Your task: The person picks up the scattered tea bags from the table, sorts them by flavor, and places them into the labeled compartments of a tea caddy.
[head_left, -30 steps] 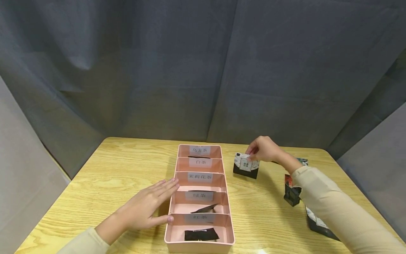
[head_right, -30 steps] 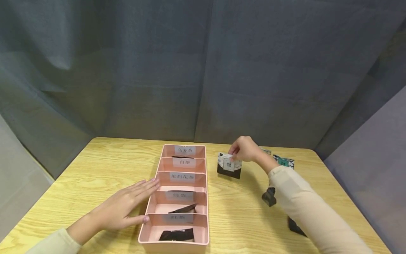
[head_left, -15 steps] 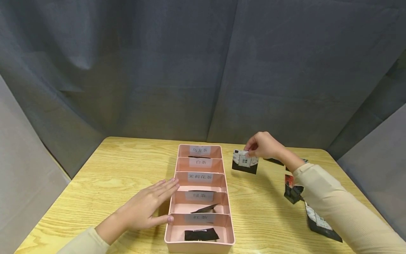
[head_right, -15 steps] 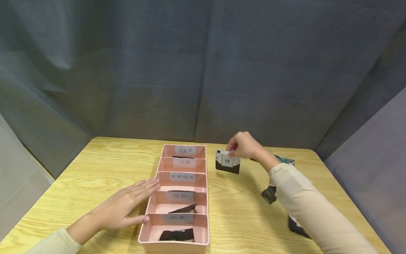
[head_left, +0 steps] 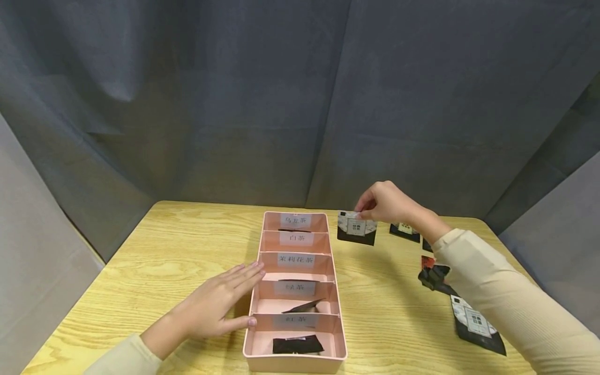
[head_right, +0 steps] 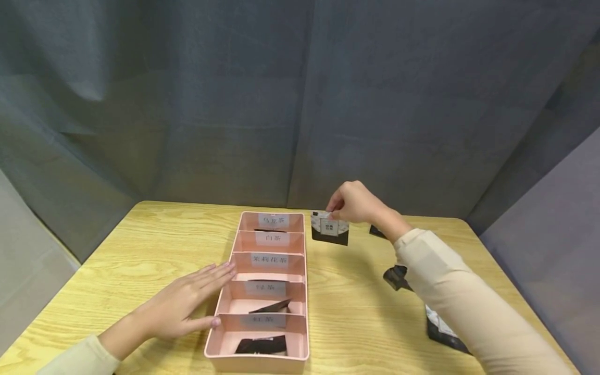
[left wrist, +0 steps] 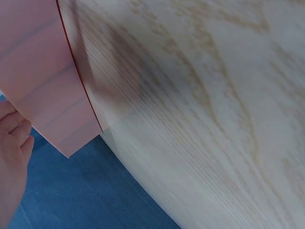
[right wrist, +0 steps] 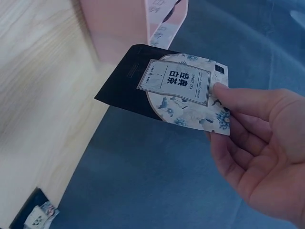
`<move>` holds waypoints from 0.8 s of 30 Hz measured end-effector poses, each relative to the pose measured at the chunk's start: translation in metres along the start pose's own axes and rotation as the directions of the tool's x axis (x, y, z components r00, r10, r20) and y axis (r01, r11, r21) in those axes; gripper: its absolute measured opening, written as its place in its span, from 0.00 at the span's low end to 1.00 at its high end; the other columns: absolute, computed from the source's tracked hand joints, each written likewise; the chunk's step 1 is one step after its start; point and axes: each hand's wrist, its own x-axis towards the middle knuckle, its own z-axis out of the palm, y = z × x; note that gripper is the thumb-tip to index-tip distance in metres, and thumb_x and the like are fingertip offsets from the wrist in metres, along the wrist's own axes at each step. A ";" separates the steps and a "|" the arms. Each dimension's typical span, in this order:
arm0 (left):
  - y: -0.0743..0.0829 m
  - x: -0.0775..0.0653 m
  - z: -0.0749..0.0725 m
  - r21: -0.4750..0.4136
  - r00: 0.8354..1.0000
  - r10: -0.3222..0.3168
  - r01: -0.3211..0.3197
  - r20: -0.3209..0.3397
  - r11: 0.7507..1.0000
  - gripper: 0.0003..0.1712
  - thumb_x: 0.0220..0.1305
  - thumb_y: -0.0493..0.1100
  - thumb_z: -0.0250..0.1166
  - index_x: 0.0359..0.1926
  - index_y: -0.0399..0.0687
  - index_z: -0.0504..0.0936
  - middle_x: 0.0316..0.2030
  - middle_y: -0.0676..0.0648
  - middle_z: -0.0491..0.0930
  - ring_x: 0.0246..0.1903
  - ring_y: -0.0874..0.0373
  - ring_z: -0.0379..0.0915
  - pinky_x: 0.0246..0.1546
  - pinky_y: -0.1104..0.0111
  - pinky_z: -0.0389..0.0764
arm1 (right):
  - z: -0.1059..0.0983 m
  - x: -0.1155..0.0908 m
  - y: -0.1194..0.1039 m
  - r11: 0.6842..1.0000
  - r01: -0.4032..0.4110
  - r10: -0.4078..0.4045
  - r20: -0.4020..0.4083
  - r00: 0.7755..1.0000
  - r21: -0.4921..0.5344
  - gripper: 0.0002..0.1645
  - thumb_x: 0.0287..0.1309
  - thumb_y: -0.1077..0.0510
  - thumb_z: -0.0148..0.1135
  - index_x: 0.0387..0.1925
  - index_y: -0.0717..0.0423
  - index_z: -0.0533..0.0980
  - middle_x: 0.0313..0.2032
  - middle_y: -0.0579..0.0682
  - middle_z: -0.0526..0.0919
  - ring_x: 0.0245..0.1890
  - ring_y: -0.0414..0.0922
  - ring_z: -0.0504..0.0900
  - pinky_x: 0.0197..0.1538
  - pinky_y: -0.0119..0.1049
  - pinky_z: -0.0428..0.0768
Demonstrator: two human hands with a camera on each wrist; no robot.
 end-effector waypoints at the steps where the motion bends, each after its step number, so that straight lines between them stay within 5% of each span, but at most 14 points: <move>1: 0.000 0.000 0.000 -0.002 1.000 0.001 -0.001 -0.001 1.000 0.47 0.60 0.62 0.62 0.71 0.39 0.61 0.71 0.41 0.62 0.70 0.48 0.61 0.69 0.57 0.67 | -0.001 0.001 -0.002 1.000 0.005 -0.005 -0.002 1.000 -0.002 0.03 0.50 0.60 0.71 0.27 0.56 0.86 0.26 0.49 0.88 0.24 0.35 0.82 0.30 0.30 0.83; 24: -0.005 0.002 0.004 -0.003 1.000 0.004 -0.004 0.003 1.000 0.48 0.60 0.63 0.61 0.72 0.40 0.59 0.71 0.39 0.62 0.70 0.47 0.61 0.69 0.56 0.68 | 0.001 0.036 -0.043 0.992 0.096 -0.096 -0.003 0.995 -0.081 0.03 0.51 0.63 0.70 0.29 0.59 0.86 0.26 0.51 0.88 0.23 0.38 0.82 0.30 0.33 0.83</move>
